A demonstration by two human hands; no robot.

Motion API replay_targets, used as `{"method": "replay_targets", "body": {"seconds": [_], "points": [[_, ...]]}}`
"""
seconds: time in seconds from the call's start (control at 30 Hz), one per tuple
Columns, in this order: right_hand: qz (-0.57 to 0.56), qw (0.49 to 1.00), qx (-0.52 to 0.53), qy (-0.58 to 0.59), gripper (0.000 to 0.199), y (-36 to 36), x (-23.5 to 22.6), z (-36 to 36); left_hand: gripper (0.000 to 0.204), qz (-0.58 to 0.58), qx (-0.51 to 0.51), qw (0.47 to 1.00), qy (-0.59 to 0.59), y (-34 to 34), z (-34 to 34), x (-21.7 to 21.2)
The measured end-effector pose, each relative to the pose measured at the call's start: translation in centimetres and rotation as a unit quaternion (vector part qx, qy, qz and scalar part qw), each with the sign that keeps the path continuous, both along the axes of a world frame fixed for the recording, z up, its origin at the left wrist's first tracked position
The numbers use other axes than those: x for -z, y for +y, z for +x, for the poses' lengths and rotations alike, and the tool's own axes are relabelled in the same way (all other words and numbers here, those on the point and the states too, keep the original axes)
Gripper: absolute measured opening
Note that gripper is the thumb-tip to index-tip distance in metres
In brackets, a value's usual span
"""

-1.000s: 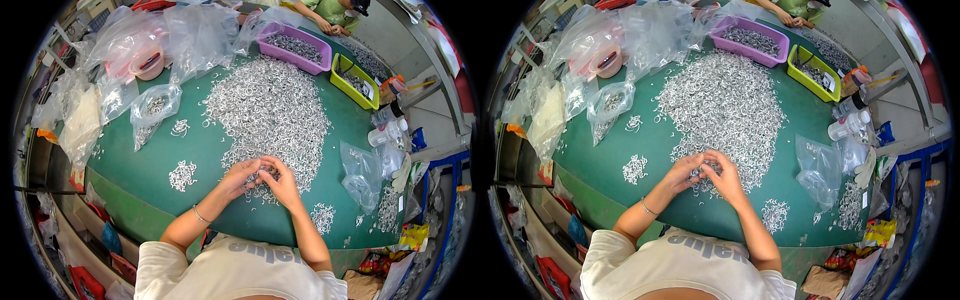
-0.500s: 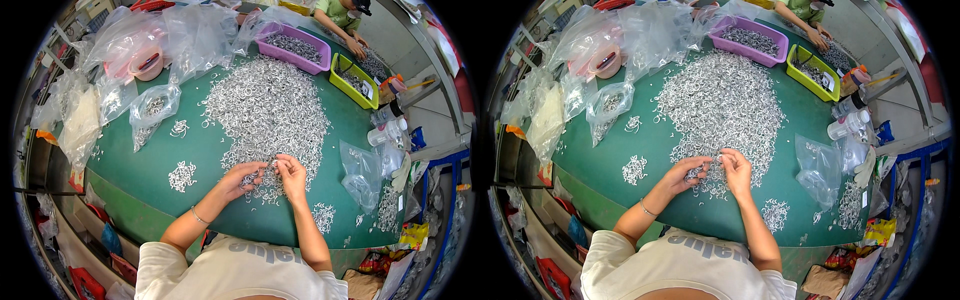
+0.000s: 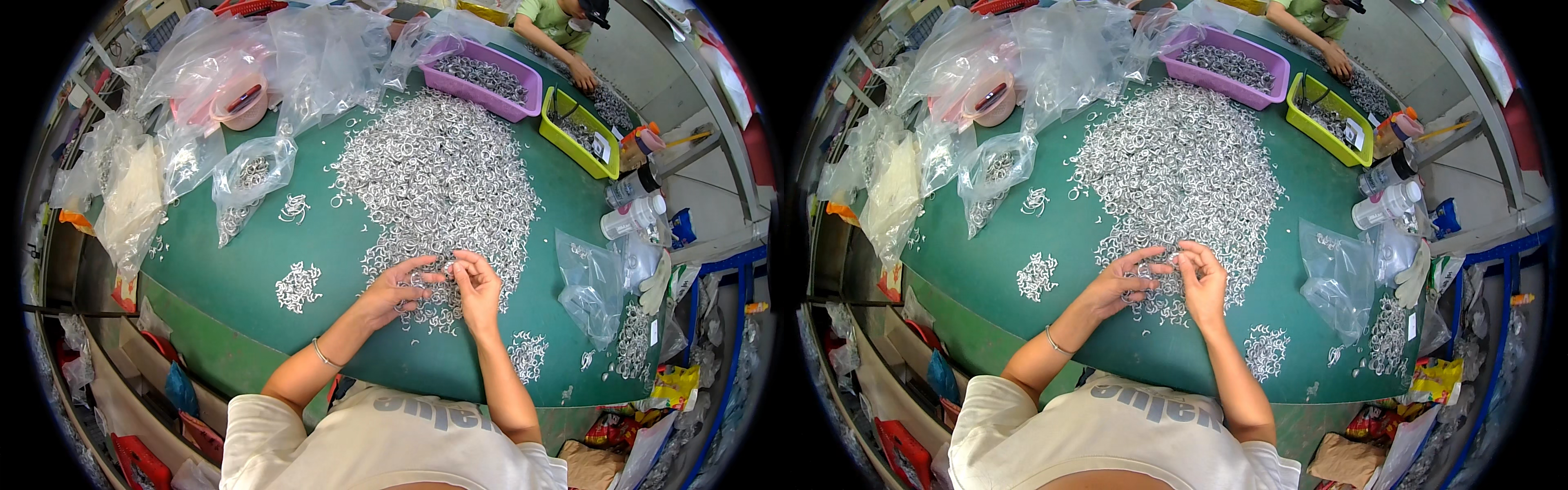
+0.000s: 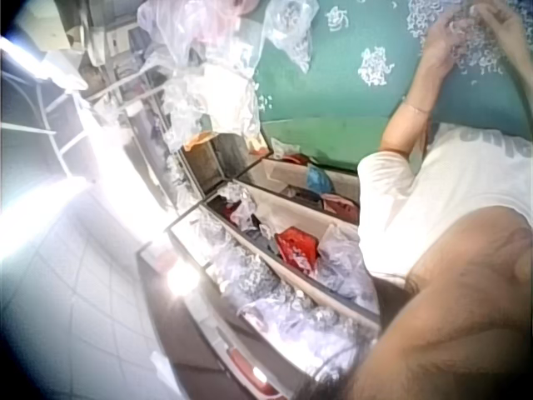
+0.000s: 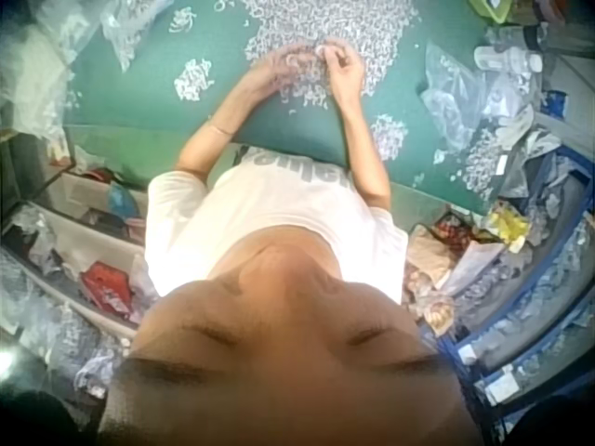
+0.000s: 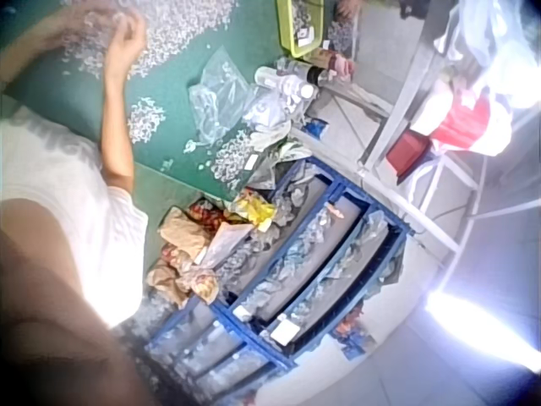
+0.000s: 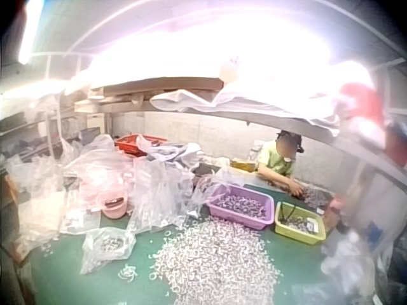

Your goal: The person gathers and sorts small silver metal components by hand on a green workbench, placing them into piles, plastic bags, and storage bins.

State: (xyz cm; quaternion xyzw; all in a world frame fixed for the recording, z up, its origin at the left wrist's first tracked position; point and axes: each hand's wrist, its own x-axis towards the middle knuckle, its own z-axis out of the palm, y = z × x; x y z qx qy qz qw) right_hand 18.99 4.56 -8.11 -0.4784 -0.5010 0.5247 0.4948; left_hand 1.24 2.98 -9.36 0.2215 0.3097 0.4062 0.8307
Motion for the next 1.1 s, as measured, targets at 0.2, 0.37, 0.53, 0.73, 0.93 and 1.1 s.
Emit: {"method": "replay_targets", "body": {"seconds": [0.2,0.37,0.53,0.73,0.93,1.1], "points": [[-0.001,1.000,-0.003,0.007,0.019,0.0,0.0,-0.2,0.049,-0.030,0.003,0.999,0.026,0.1,0.1,-0.8],[-0.003,1.000,-0.008,0.002,0.019,0.0,0.9,0.0,0.046,-0.049,-0.002,0.999,-0.011,0.1,-0.2,-0.6],[-0.003,1.000,-0.014,-0.003,0.019,-0.1,1.1,0.1,0.041,-0.020,-0.004,1.000,0.013,-0.2,0.0,-0.9],[-0.017,1.000,-0.010,0.000,0.019,-0.2,1.0,0.1,0.037,-0.013,0.008,0.997,0.079,-0.5,0.0,-0.9],[-0.007,1.000,0.000,0.003,0.018,-0.5,0.6,-0.3,0.039,-0.031,-0.024,0.996,0.082,-1.1,0.3,-0.2],[0.036,0.999,-0.001,-0.018,0.019,-1.1,0.3,-0.4,0.041,-0.010,-0.015,0.988,0.154,-1.3,0.9,-2.3]]}}
